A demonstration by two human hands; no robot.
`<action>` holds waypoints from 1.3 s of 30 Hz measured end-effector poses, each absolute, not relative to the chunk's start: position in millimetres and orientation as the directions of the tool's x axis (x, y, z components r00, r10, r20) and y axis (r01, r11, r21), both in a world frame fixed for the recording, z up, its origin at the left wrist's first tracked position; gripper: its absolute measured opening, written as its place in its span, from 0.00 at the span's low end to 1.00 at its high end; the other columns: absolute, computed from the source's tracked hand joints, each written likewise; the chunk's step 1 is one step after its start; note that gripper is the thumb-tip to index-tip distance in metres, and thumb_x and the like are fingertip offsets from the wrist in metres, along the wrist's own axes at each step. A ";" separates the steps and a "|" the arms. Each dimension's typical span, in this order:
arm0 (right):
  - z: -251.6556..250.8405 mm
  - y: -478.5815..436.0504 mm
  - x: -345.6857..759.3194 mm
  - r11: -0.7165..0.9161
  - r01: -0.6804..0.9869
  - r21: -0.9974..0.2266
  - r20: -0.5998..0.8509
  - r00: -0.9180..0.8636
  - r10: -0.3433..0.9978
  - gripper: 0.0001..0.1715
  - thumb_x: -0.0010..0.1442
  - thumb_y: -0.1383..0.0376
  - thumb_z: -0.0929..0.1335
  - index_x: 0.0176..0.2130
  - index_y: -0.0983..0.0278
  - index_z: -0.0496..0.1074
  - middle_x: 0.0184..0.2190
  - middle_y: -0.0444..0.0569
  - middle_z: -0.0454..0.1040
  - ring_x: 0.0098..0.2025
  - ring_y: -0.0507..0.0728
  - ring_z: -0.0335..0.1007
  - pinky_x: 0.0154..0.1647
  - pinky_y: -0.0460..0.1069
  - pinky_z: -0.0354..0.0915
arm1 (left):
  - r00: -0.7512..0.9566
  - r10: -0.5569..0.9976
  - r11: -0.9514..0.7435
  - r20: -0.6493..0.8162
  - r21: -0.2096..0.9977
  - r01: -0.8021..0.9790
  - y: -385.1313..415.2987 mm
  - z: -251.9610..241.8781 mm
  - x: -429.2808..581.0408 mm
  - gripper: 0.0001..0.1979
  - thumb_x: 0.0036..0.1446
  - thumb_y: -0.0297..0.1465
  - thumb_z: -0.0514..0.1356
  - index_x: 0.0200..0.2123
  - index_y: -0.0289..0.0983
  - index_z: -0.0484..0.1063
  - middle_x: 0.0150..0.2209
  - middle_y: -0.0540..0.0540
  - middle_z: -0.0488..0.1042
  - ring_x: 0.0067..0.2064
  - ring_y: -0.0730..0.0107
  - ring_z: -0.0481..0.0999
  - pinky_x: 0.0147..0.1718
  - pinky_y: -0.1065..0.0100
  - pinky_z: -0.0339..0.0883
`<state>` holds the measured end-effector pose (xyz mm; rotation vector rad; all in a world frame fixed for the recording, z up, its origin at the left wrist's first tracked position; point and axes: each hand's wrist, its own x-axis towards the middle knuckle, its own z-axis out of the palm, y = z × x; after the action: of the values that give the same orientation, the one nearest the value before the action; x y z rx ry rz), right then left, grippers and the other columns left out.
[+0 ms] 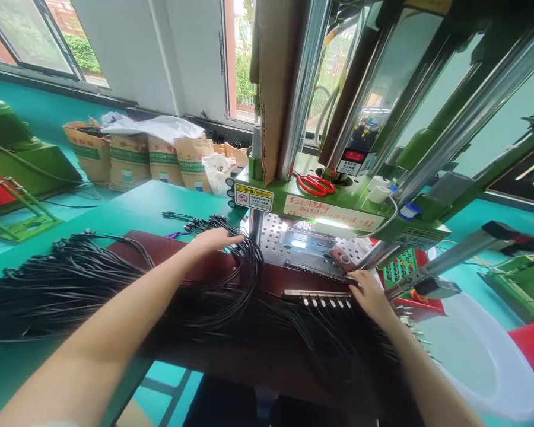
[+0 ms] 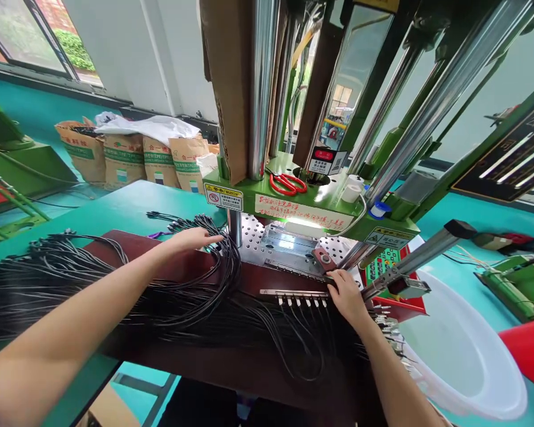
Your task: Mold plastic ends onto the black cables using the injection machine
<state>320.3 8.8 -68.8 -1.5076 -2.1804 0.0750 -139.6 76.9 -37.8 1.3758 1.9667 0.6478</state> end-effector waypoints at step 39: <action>38.0 42.7 289.5 0.169 0.980 -0.107 -0.012 -0.171 0.985 0.19 0.45 0.74 0.62 0.37 0.63 0.73 0.38 0.49 0.75 0.41 0.57 0.67 0.35 0.45 0.57 | 0.546 0.837 -0.338 0.044 0.826 0.452 -65.1 -21.9 87.3 0.24 0.49 0.51 0.53 0.31 0.36 0.72 0.35 0.43 0.73 0.44 0.58 0.66 0.45 0.60 0.57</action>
<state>289.5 42.7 38.0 -1.9825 -2.3556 0.1392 87.3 -65.1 -21.9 1.9768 1.0413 0.6059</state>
